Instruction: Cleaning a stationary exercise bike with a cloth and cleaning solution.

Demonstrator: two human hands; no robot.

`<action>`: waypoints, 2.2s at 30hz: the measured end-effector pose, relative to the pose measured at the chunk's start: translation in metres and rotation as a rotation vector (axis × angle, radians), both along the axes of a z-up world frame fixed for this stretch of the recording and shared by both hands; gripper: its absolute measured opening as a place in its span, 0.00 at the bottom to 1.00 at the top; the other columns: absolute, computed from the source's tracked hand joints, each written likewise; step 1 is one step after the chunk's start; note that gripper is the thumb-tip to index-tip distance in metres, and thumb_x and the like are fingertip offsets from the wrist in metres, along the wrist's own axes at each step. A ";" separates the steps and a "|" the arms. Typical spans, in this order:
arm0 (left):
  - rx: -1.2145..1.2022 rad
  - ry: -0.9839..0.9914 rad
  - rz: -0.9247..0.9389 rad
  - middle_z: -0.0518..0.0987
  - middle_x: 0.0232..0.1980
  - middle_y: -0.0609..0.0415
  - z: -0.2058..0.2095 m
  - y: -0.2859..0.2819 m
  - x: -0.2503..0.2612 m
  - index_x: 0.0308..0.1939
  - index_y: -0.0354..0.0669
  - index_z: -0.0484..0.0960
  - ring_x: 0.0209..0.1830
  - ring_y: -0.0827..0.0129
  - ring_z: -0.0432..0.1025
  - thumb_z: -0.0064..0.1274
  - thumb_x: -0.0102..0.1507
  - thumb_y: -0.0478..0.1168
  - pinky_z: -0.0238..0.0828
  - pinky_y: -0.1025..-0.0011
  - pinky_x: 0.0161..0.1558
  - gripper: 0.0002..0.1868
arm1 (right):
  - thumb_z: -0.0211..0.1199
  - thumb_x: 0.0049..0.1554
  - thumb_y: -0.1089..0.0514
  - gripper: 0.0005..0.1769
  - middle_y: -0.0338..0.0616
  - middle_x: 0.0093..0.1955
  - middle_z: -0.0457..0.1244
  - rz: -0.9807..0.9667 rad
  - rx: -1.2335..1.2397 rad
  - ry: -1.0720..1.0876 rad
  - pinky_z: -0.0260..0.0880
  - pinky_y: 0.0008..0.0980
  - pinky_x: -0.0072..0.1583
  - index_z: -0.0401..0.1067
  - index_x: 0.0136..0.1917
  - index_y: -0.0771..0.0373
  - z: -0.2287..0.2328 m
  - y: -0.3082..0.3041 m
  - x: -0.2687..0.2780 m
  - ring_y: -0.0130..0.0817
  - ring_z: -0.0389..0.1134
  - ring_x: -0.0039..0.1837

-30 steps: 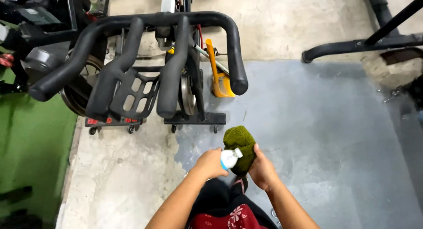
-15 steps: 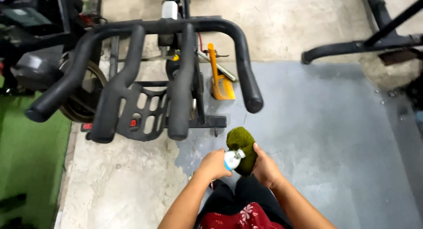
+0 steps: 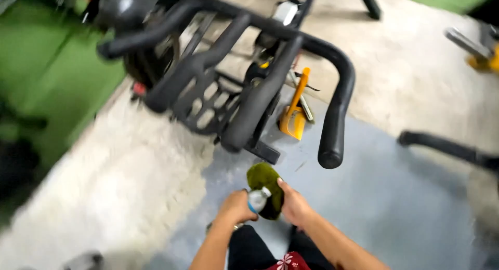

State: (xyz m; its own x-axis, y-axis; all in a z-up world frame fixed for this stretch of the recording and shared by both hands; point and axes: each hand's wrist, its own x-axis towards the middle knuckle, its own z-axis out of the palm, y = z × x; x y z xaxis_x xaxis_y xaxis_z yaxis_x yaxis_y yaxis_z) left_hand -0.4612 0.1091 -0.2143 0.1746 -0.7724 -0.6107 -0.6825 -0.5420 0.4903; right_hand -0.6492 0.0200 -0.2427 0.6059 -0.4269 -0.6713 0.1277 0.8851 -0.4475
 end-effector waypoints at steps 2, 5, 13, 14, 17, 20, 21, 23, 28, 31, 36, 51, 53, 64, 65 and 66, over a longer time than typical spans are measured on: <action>0.024 0.025 0.091 0.84 0.46 0.39 -0.013 0.001 -0.027 0.45 0.38 0.81 0.49 0.47 0.79 0.72 0.40 0.49 0.75 0.56 0.52 0.33 | 0.49 0.65 0.44 0.31 0.48 0.72 0.64 0.115 0.026 0.026 0.59 0.44 0.73 0.64 0.73 0.65 -0.008 -0.019 -0.018 0.43 0.64 0.72; 0.044 0.069 0.199 0.85 0.44 0.38 -0.032 0.015 -0.068 0.42 0.38 0.82 0.47 0.48 0.80 0.72 0.39 0.49 0.77 0.58 0.51 0.31 | 0.48 0.65 0.43 0.32 0.49 0.72 0.64 0.264 0.063 0.064 0.59 0.44 0.74 0.64 0.74 0.66 -0.021 -0.031 -0.050 0.44 0.64 0.72; 0.010 0.135 0.370 0.84 0.45 0.38 -0.071 0.039 -0.131 0.45 0.36 0.83 0.47 0.47 0.79 0.75 0.38 0.49 0.77 0.57 0.50 0.35 | 0.46 0.65 0.45 0.31 0.47 0.72 0.64 0.458 0.025 0.153 0.60 0.44 0.73 0.64 0.74 0.64 -0.017 -0.034 -0.071 0.42 0.65 0.72; 0.007 0.136 0.389 0.83 0.46 0.38 -0.075 0.045 -0.131 0.46 0.36 0.82 0.48 0.46 0.78 0.76 0.39 0.50 0.77 0.56 0.51 0.36 | 0.46 0.66 0.44 0.31 0.48 0.72 0.64 0.479 0.033 0.181 0.60 0.45 0.73 0.64 0.74 0.64 -0.020 -0.032 -0.069 0.43 0.65 0.71; -0.014 0.131 0.455 0.83 0.47 0.39 -0.087 0.055 -0.123 0.47 0.36 0.81 0.50 0.45 0.78 0.77 0.38 0.50 0.76 0.56 0.52 0.38 | 0.45 0.66 0.43 0.32 0.49 0.72 0.64 0.507 0.042 0.199 0.60 0.46 0.73 0.64 0.74 0.64 -0.047 -0.028 -0.054 0.44 0.65 0.71; -0.033 0.129 0.547 0.82 0.47 0.39 -0.114 0.073 -0.117 0.47 0.37 0.80 0.51 0.44 0.77 0.77 0.39 0.48 0.75 0.55 0.53 0.37 | 0.44 0.65 0.43 0.32 0.50 0.72 0.65 0.521 0.047 0.188 0.60 0.47 0.73 0.65 0.74 0.64 -0.085 -0.013 -0.039 0.45 0.65 0.71; -0.040 0.127 0.593 0.82 0.48 0.39 -0.125 0.078 -0.115 0.48 0.37 0.79 0.51 0.44 0.77 0.77 0.39 0.47 0.75 0.55 0.53 0.37 | 0.44 0.65 0.42 0.32 0.51 0.71 0.65 0.527 0.042 0.184 0.61 0.48 0.72 0.65 0.73 0.64 -0.099 -0.007 -0.034 0.47 0.65 0.71; -0.070 0.126 0.648 0.82 0.48 0.38 -0.160 0.097 -0.114 0.49 0.37 0.77 0.51 0.43 0.77 0.76 0.40 0.46 0.75 0.55 0.53 0.38 | 0.44 0.65 0.42 0.32 0.50 0.72 0.64 0.539 0.040 0.201 0.60 0.48 0.73 0.64 0.74 0.64 -0.117 0.008 -0.019 0.47 0.65 0.72; -0.169 0.161 0.807 0.81 0.49 0.39 -0.234 0.118 -0.097 0.53 0.39 0.74 0.53 0.44 0.76 0.76 0.40 0.43 0.74 0.55 0.54 0.41 | 0.44 0.65 0.43 0.31 0.47 0.74 0.63 0.498 0.078 0.207 0.58 0.47 0.74 0.63 0.75 0.61 -0.197 0.023 0.009 0.45 0.63 0.74; -0.209 0.170 0.870 0.82 0.50 0.41 -0.295 0.118 -0.092 0.55 0.42 0.74 0.53 0.44 0.76 0.74 0.40 0.41 0.73 0.55 0.54 0.40 | 0.42 0.65 0.40 0.34 0.48 0.75 0.61 0.474 0.195 0.119 0.56 0.48 0.74 0.62 0.75 0.62 -0.259 -0.007 0.020 0.47 0.61 0.74; -0.322 0.170 1.045 0.82 0.50 0.42 -0.377 0.089 -0.083 0.55 0.45 0.75 0.53 0.45 0.76 0.73 0.42 0.41 0.74 0.54 0.52 0.37 | 0.42 0.66 0.40 0.33 0.44 0.77 0.59 0.204 -0.316 0.145 0.53 0.45 0.77 0.61 0.75 0.60 -0.289 -0.140 0.057 0.42 0.58 0.77; -0.516 0.320 1.112 0.82 0.54 0.44 -0.512 -0.011 -0.094 0.56 0.44 0.76 0.55 0.49 0.77 0.74 0.42 0.41 0.75 0.58 0.54 0.39 | 0.56 0.67 0.53 0.20 0.68 0.85 0.47 0.722 -2.685 1.292 0.28 0.73 0.81 0.69 0.66 0.67 -0.346 -0.374 0.152 0.70 0.38 0.86; -0.533 0.320 1.109 0.82 0.55 0.45 -0.508 -0.016 -0.091 0.57 0.44 0.76 0.55 0.48 0.77 0.74 0.42 0.41 0.75 0.57 0.54 0.39 | 0.55 0.65 0.53 0.23 0.67 0.79 0.55 0.637 -2.626 1.097 0.43 0.69 0.74 0.71 0.69 0.67 -0.407 -0.360 0.141 0.68 0.49 0.78; -0.477 0.337 1.096 0.83 0.53 0.47 -0.498 -0.004 -0.088 0.55 0.46 0.78 0.54 0.49 0.78 0.73 0.41 0.39 0.76 0.58 0.53 0.37 | 0.57 0.55 0.53 0.25 0.49 0.70 0.62 1.090 -2.577 0.813 0.57 0.51 0.73 0.72 0.66 0.54 -0.492 -0.307 0.100 0.52 0.59 0.72; -0.471 0.343 1.109 0.83 0.53 0.47 -0.498 -0.004 -0.088 0.55 0.46 0.78 0.54 0.49 0.78 0.73 0.41 0.39 0.76 0.58 0.54 0.38 | 0.57 0.60 0.57 0.23 0.54 0.71 0.62 0.930 -2.429 0.807 0.58 0.53 0.71 0.70 0.69 0.59 -0.470 -0.325 0.096 0.57 0.60 0.71; -0.466 0.349 1.122 0.83 0.53 0.47 -0.498 -0.003 -0.089 0.56 0.46 0.78 0.54 0.49 0.78 0.73 0.41 0.39 0.76 0.58 0.54 0.38 | 0.57 0.65 0.60 0.22 0.59 0.71 0.61 0.779 -2.276 0.796 0.60 0.54 0.69 0.69 0.72 0.63 -0.446 -0.343 0.093 0.62 0.60 0.70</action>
